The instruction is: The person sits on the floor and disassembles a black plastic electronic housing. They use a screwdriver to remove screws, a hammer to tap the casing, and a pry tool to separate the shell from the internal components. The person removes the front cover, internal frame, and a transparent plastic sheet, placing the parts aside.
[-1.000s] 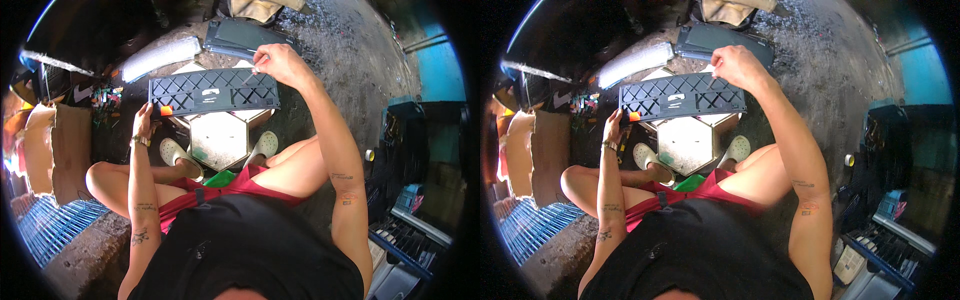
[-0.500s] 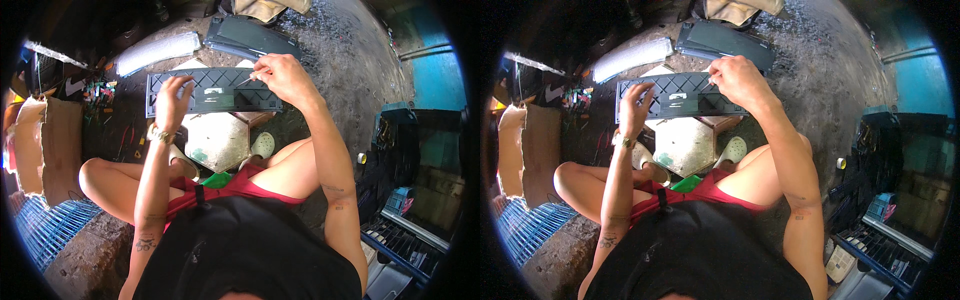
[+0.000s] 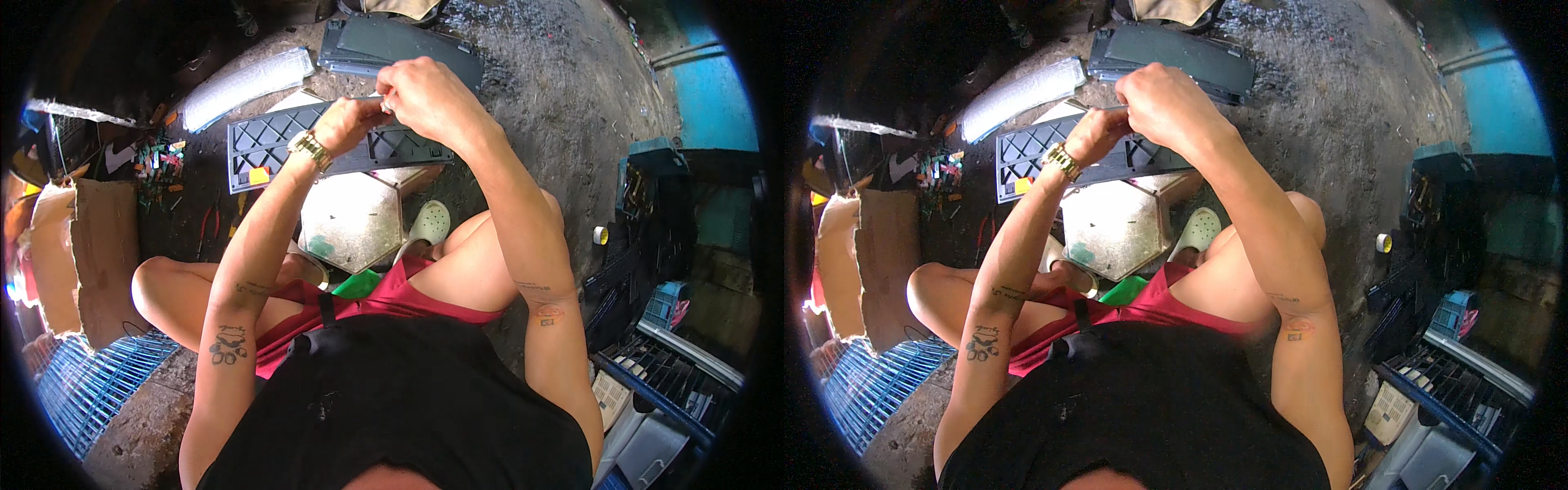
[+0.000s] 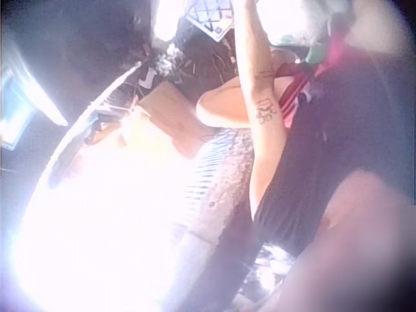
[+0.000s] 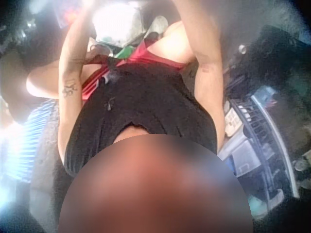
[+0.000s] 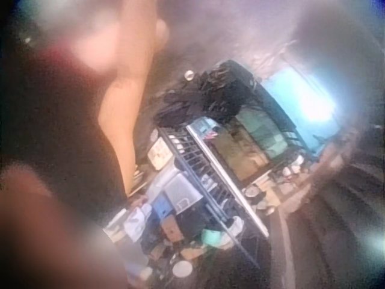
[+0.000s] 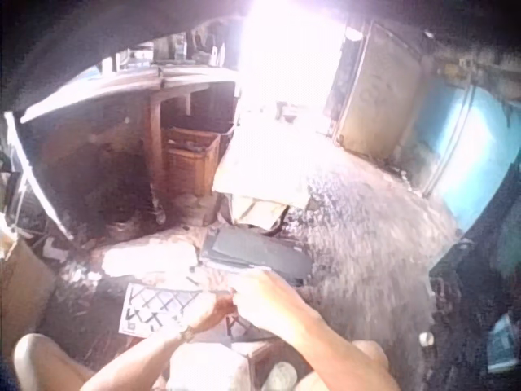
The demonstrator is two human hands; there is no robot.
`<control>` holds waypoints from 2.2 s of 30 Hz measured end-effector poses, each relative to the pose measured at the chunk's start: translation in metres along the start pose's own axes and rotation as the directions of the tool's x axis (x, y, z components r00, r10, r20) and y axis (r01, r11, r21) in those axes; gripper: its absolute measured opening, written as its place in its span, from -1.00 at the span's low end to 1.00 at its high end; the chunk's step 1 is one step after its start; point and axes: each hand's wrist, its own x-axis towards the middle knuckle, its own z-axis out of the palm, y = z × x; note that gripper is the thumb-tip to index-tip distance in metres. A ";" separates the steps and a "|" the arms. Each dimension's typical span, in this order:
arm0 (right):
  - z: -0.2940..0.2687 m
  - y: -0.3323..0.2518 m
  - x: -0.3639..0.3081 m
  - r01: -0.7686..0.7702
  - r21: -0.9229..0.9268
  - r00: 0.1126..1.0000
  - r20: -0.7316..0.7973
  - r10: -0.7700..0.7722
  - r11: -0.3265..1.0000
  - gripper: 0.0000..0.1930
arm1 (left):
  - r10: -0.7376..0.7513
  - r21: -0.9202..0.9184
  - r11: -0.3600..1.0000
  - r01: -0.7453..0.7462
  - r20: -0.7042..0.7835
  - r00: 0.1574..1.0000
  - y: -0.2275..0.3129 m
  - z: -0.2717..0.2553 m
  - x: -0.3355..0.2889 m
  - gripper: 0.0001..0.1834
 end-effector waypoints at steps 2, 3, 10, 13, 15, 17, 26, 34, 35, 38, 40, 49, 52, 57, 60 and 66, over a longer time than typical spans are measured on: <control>-0.001 -0.001 0.002 0.013 -0.018 1.000 0.007 -0.013 1.000 -0.88 | -0.052 -0.001 0.999 0.052 -0.001 0.999 -0.003 -0.001 -0.001 -0.76; -0.001 -0.001 0.003 0.011 -0.017 1.000 0.020 -0.010 1.000 -0.87 | -0.010 -0.025 1.000 0.010 -0.015 1.000 -0.004 0.000 -0.002 -0.76; 0.004 -0.004 0.005 0.026 -0.089 1.000 0.001 -0.026 0.996 -0.87 | 0.039 -0.018 0.999 -0.040 -0.027 0.999 -0.012 0.005 -0.005 -0.76; 0.004 -0.006 0.004 -0.003 -0.175 1.000 -0.006 0.002 0.985 -0.84 | 0.088 -0.022 0.996 -0.089 -0.058 0.994 -0.013 0.007 -0.004 -0.77; 0.003 -0.007 0.003 -0.028 -0.233 1.000 -0.014 0.026 0.972 -0.80 | 0.108 -0.017 0.994 -0.109 -0.065 0.992 -0.013 0.009 -0.004 -0.78; 0.004 -0.009 0.003 -0.066 -0.269 0.998 -0.032 0.060 0.961 -0.76 | 0.090 0.007 0.996 -0.090 -0.053 0.995 -0.013 0.011 -0.003 -0.79; 0.008 -0.010 0.010 0.067 -0.296 0.997 0.062 -0.051 0.953 -0.77 | 0.197 0.127 0.974 -0.186 -0.078 0.977 -0.025 0.013 -0.007 -0.82; -0.006 -0.018 0.019 0.105 -0.380 0.972 0.236 -0.014 0.919 -0.77 | -0.014 0.054 0.998 0.026 -0.218 0.976 -0.023 0.024 -0.011 -0.77; -0.008 -0.020 0.015 0.149 -0.363 0.971 0.230 -0.067 0.920 -0.76 | 0.024 0.039 0.999 -0.015 -0.220 0.975 -0.022 0.024 -0.012 -0.75; -0.014 -0.025 0.010 0.233 -0.328 0.966 0.182 -0.181 0.915 -0.76 | 0.065 0.006 0.998 -0.065 -0.218 0.974 -0.018 0.020 -0.012 -0.69; -0.019 -0.026 0.013 0.106 -0.323 0.989 0.135 -0.065 0.940 -0.80 | -0.001 -0.017 1.000 -0.003 -0.198 0.980 -0.018 0.017 -0.009 -0.64; -0.010 -0.011 0.002 0.069 -0.131 0.995 0.085 -0.059 0.989 -0.79 | 0.025 0.162 0.987 0.008 -0.196 0.980 -0.015 0.018 -0.009 -0.74; -0.014 -0.002 -0.001 0.022 -0.070 0.995 -0.092 -0.028 0.997 -0.72 | 0.037 0.160 0.987 0.018 -0.336 0.941 -0.001 0.017 0.005 -0.79; -0.042 0.034 -0.023 -0.121 -0.121 0.992 -0.058 0.115 0.985 -0.55 | 0.103 0.064 0.994 -0.092 -0.192 0.976 0.029 0.032 0.046 -0.78; -0.037 0.052 -0.038 -0.112 -0.090 0.974 -0.208 0.091 0.990 -0.82 | 0.098 0.018 0.995 -0.097 -0.059 0.993 0.041 0.056 0.064 -0.75; -0.020 0.077 -0.055 -0.145 -0.115 0.978 -0.168 0.125 0.983 -0.84 | 0.063 0.070 0.996 -0.062 -0.004 0.998 0.035 0.083 0.066 -0.82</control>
